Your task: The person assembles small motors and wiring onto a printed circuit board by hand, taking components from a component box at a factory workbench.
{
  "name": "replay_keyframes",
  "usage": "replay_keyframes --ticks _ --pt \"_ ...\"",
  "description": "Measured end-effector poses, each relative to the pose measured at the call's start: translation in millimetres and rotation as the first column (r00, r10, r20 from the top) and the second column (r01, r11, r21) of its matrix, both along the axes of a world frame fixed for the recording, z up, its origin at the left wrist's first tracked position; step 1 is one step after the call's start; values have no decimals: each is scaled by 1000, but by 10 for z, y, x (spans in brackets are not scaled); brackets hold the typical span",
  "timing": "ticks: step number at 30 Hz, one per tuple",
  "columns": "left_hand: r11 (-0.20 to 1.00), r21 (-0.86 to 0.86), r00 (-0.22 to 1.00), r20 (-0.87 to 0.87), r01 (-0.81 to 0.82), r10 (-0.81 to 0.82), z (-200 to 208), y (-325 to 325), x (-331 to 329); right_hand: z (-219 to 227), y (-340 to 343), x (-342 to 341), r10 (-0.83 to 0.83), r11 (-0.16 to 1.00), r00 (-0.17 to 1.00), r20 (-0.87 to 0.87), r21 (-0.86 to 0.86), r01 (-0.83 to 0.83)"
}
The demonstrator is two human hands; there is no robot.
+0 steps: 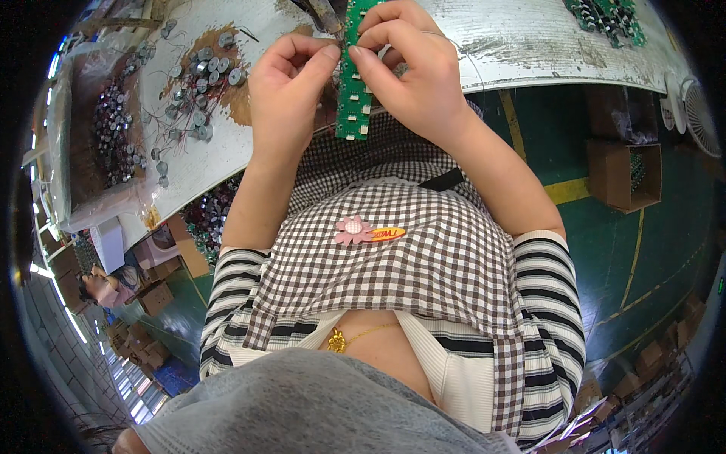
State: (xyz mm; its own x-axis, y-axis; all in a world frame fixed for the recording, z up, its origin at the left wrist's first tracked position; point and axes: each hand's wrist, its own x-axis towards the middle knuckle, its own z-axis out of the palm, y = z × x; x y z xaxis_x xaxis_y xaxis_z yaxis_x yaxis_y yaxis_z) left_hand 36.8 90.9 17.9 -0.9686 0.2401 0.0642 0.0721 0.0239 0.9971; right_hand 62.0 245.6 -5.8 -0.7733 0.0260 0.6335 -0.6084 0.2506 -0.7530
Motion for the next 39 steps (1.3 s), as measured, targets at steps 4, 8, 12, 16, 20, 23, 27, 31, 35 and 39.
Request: replay_keyframes --ticks 4,8,12,16,20,23,27,31,35,39 --pt "999 40 997 -69 -18 21 -40 17 -22 -20 0 -20 14 1000 999 -31 -23 -15" --pt "1000 -13 998 -59 -17 16 -71 -2 -4 -106 10 27 23 997 999 33 -68 -21" --pt "1000 -12 999 -34 -1 1 -47 -4 -3 -99 -1 29 13 998 999 37 -65 -10" --pt "998 63 999 -20 -27 28 16 15 -11 -45 -10 -7 7 998 1000 -4 -65 -7" --pt "999 -30 998 -61 -23 21 -46 -18 50 -86 -24 23 -43 998 999 -23 -54 42" --pt "998 -52 999 -25 -35 34 -21 -10 83 -97 -30 65 -39 997 999 16 -72 40" --pt "999 -19 999 -16 -31 31 -55 1 69 -100 -19 77 -52 998 999 1 -40 52" --pt "997 -72 1000 -4 -3 3 -57 -13 40 -120 -10 54 -59 998 998 -18 -38 58" --pt "995 -91 999 15 33 -32 -58 -31 23 -111 -13 47 -60 997 998 -1 -58 60" --pt "996 -80 998 46 34 -30 -41 -36 21 -108 -3 21 -81 996 997 -22 -38 80"
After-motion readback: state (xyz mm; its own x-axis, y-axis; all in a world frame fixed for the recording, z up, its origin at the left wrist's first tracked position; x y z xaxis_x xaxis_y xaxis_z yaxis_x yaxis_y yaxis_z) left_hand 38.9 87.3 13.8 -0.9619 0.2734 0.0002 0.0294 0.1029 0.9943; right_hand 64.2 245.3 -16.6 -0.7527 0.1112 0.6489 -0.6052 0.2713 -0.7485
